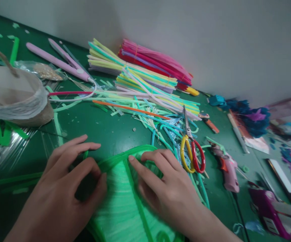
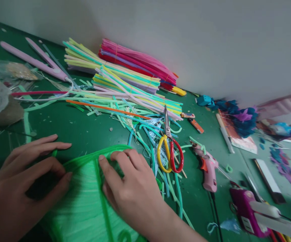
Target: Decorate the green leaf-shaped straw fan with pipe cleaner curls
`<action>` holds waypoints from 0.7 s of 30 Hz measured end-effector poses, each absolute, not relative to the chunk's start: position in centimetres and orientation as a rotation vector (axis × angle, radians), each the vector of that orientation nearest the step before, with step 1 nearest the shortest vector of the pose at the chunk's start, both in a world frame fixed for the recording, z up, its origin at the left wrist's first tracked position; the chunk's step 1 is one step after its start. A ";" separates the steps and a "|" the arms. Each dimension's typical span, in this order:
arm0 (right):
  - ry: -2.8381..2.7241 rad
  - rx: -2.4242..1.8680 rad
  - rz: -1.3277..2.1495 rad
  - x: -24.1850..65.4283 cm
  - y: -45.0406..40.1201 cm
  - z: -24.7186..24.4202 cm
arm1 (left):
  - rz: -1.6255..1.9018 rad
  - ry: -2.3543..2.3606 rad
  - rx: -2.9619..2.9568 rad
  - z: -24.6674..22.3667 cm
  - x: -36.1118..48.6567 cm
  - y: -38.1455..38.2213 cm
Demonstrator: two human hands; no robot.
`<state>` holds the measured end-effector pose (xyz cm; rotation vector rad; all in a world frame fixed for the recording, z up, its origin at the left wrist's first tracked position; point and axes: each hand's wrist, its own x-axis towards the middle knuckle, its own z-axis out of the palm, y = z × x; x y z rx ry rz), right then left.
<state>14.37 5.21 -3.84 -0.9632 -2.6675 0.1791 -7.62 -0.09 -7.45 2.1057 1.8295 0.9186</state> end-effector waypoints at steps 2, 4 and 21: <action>-2.642 -0.943 0.224 14.0 5.2 -3.5 | 0.918 1.821 2.123 -7.4 -7.7 -0.1; -2.611 -0.943 0.210 13.7 5.0 -3.2 | 0.909 1.816 2.138 -7.4 -7.7 0.0; -2.578 -1.027 0.085 13.1 3.4 -3.6 | 0.733 1.635 2.432 -6.6 -8.7 1.0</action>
